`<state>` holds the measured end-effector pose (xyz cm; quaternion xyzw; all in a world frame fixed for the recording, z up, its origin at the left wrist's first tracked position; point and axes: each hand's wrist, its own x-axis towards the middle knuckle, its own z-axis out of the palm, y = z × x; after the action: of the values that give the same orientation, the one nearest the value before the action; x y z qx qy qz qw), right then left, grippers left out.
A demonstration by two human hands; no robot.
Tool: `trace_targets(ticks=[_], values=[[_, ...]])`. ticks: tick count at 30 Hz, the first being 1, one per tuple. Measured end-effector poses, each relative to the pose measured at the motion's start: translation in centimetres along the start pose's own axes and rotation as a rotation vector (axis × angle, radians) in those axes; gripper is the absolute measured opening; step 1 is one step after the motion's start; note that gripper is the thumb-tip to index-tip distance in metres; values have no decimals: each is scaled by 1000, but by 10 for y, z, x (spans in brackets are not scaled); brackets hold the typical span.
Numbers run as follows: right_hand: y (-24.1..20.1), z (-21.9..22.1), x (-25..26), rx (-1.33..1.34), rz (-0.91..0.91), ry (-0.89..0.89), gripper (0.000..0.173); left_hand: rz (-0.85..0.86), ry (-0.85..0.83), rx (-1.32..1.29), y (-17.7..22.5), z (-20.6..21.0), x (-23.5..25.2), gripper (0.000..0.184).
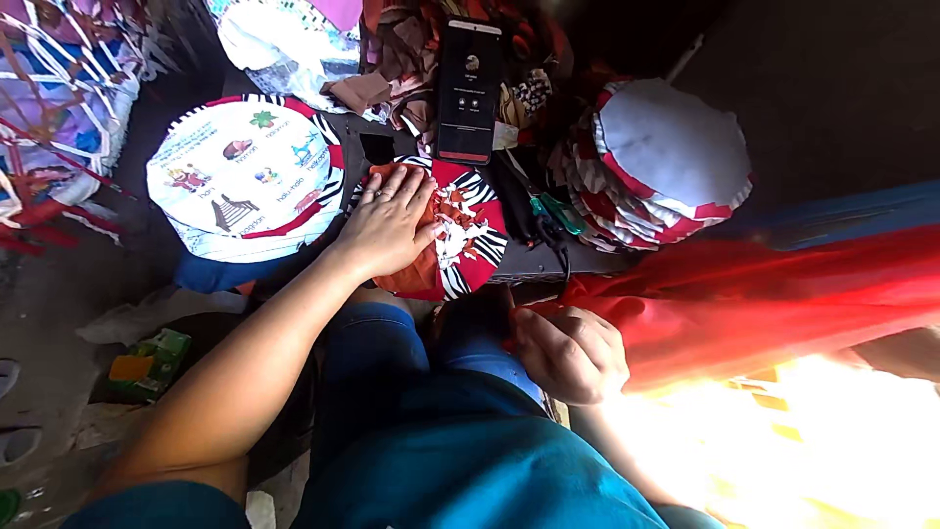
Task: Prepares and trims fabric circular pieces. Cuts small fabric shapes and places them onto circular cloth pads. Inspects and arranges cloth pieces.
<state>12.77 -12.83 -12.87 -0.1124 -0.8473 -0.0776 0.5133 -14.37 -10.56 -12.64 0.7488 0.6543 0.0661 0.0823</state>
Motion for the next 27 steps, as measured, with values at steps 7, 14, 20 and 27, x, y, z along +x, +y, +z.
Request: trace_targets(ticks=[7,14,20,27], values=[[-5,-6,-5,-72,113,-159,20,98,389,-166,5,-3,-40,90],[-28,-4,-7,505,353,-189,24,262,327,-608,84,52,-115,102],[-44,5,22,821,437,-170,24,289,243,-1323,107,25,-116,46],[-29,13,33,730,511,-97,17,127,26,-1300,95,-6,-99,29]])
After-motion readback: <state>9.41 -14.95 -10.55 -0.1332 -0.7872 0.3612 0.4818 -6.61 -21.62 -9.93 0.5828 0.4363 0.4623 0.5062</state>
